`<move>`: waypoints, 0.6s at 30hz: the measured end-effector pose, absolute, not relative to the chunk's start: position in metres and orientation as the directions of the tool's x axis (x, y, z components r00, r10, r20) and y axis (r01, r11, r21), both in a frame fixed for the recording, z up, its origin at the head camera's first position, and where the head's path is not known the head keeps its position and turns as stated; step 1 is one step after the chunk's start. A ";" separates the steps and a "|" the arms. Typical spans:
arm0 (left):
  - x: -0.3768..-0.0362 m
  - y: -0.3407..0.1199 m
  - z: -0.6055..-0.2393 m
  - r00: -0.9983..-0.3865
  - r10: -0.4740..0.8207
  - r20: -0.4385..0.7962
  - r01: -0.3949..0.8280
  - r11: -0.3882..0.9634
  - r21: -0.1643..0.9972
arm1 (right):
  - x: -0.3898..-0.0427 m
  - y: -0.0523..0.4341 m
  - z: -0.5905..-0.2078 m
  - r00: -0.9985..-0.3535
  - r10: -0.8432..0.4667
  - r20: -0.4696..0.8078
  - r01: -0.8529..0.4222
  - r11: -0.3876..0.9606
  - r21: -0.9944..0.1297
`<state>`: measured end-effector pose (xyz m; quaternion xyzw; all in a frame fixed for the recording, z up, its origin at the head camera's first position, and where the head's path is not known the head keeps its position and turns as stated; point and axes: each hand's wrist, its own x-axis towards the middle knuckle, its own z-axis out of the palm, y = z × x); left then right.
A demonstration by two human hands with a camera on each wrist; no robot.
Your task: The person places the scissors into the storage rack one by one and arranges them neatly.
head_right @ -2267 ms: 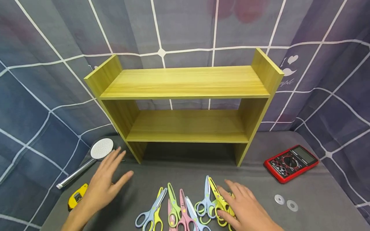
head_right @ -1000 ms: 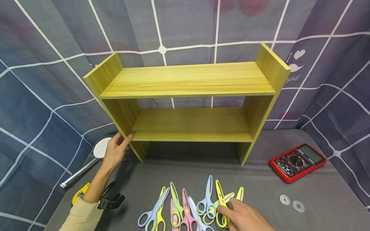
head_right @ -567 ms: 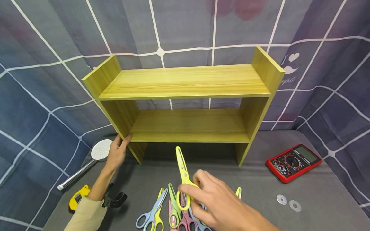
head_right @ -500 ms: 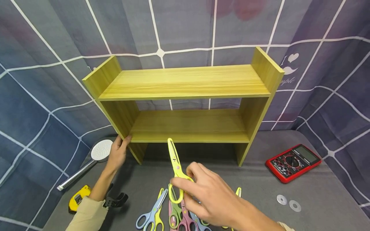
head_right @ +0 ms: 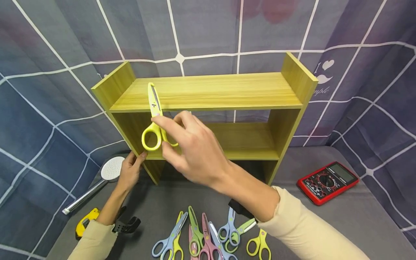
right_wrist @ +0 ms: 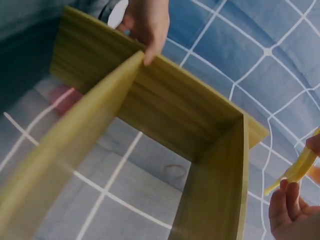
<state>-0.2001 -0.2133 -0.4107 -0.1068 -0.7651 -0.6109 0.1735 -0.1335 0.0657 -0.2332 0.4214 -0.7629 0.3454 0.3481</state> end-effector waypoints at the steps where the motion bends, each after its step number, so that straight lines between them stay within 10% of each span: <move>1: -0.200 -0.214 -0.410 -0.917 -0.050 0.396 0.375 0.230 0.898 | -0.138 0.063 -0.228 -0.424 -0.388 0.818 -0.871 0.424 -0.250; 9: -0.201 -0.213 -0.410 -0.923 -0.053 0.382 0.364 0.204 0.909 | -0.173 0.042 -0.191 -0.646 -0.322 0.692 -0.719 0.563 -0.409; 18: -0.200 -0.214 -0.412 -0.924 -0.043 0.379 0.363 0.205 0.909 | -0.200 0.012 -0.178 -0.700 -0.400 0.592 -0.661 0.675 -0.326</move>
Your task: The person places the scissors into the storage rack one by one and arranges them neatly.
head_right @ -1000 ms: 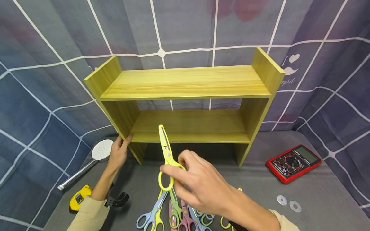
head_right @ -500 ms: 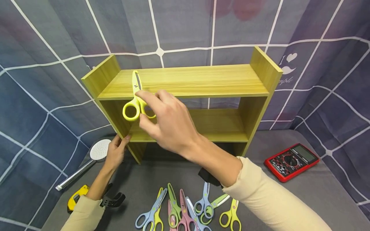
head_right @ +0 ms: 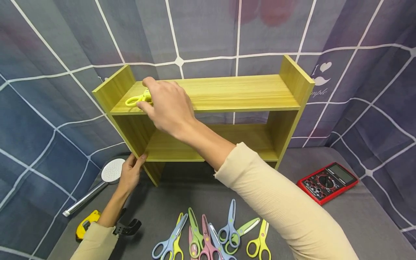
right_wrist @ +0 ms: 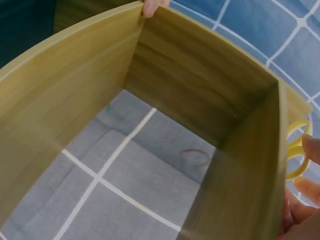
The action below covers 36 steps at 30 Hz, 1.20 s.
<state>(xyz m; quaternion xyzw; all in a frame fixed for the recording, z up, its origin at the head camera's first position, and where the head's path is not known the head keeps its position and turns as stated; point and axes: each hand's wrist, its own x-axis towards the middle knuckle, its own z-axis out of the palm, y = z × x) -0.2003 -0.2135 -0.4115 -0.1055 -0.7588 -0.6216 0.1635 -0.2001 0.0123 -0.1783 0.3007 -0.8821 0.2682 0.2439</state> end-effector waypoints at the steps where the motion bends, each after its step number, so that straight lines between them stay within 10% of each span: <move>1: -0.200 -0.213 -0.411 -0.924 -0.044 0.379 0.363 0.203 0.909 | -0.203 0.008 -0.178 -0.703 -0.410 0.581 -0.656 0.691 -0.305; 18: -0.202 -0.211 -0.413 -0.923 -0.076 0.376 0.358 0.184 0.915 | -0.207 -0.006 -0.182 -0.693 -0.504 0.515 -0.660 0.731 -0.173; 30: -0.201 -0.212 -0.414 -0.921 -0.082 0.382 0.362 0.190 0.913 | -0.148 0.037 -0.257 -0.428 -0.454 0.782 -0.872 0.434 -0.226; 36: -0.201 -0.213 -0.414 -0.924 -0.064 0.376 0.359 0.186 0.915 | -0.103 0.074 -0.331 -0.604 -0.474 0.640 -0.792 0.449 -0.415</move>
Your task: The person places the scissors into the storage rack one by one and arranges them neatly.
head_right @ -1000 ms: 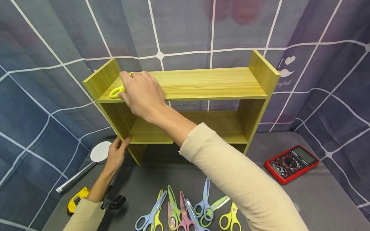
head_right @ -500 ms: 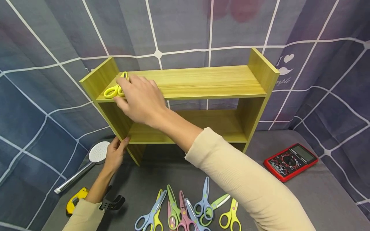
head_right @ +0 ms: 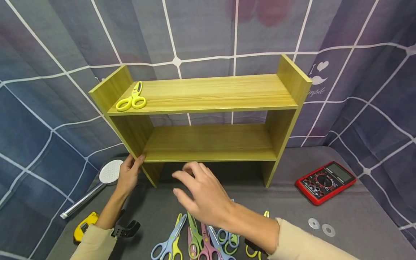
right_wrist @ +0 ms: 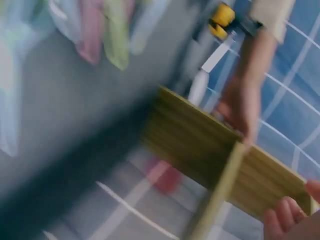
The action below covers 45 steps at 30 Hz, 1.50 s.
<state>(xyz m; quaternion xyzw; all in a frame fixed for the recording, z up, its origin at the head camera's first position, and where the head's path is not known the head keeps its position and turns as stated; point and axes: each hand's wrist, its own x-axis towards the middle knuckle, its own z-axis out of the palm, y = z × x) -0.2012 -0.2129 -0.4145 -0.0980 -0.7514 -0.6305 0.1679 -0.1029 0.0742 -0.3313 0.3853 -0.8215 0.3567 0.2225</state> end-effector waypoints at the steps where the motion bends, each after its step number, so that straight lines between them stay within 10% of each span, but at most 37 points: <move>1: -0.201 -0.213 -0.414 -0.925 -0.068 0.374 0.357 0.183 0.916 | -0.097 0.080 -0.342 -0.649 -0.482 0.588 -0.758 0.466 -0.455; 7: -0.199 -0.214 -0.413 -0.929 -0.087 0.361 0.343 0.170 0.924 | -0.070 0.110 -0.386 -0.814 -0.536 0.225 -0.544 0.567 -0.618; 19: -0.201 -0.211 -0.415 -0.928 -0.062 0.367 0.356 0.140 0.924 | -0.054 0.177 -0.455 -0.759 -0.567 -0.321 -0.294 0.738 -0.608; 45: -0.199 -0.210 -0.413 -0.927 -0.059 0.371 0.360 0.143 0.922 | -0.052 0.186 -0.467 -0.749 -0.618 -0.237 -0.329 0.659 -0.677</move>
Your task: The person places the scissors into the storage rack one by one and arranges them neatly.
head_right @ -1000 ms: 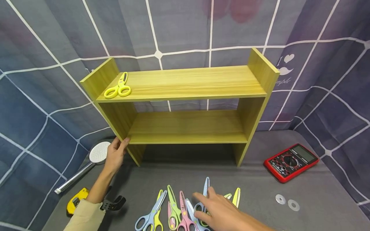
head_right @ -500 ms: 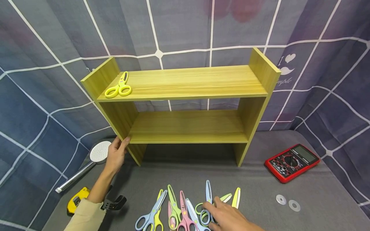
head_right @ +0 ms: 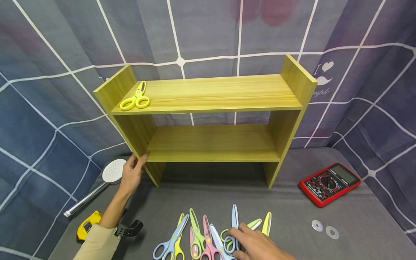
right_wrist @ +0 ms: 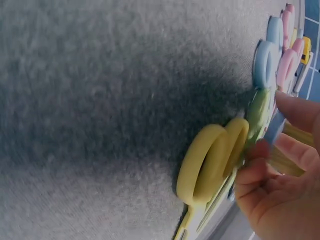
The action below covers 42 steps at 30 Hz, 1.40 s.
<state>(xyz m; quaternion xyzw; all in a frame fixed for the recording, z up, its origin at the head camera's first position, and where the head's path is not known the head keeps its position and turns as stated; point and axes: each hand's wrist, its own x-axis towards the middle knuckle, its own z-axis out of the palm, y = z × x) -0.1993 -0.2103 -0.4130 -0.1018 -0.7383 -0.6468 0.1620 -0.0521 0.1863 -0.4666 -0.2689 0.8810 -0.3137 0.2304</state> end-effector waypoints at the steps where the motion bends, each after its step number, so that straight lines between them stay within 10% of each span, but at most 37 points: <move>1: -0.199 -0.210 -0.413 -0.928 -0.058 0.369 0.358 0.147 0.922 | -0.051 0.187 -0.465 -0.748 -0.625 -0.223 -0.329 0.641 -0.693; 8: -0.199 -0.211 -0.414 -0.923 -0.073 0.379 0.366 0.141 0.920 | -0.049 0.178 -0.447 -0.745 -0.651 0.148 -0.529 0.441 -0.725; 21: -0.200 -0.209 -0.415 -0.914 -0.085 0.397 0.385 0.126 0.914 | -0.073 0.132 -0.325 -0.433 -0.407 0.805 -0.900 0.245 -0.360; 33: -0.198 -0.210 -0.416 -0.904 -0.128 0.408 0.389 0.152 0.909 | -0.133 0.096 -0.221 -0.373 -0.439 0.817 -0.879 0.450 -0.159; 42: -0.200 -0.208 -0.417 -0.912 -0.115 0.395 0.376 0.152 0.914 | -0.179 0.065 -0.189 -0.524 -0.452 0.722 -0.787 0.581 -0.208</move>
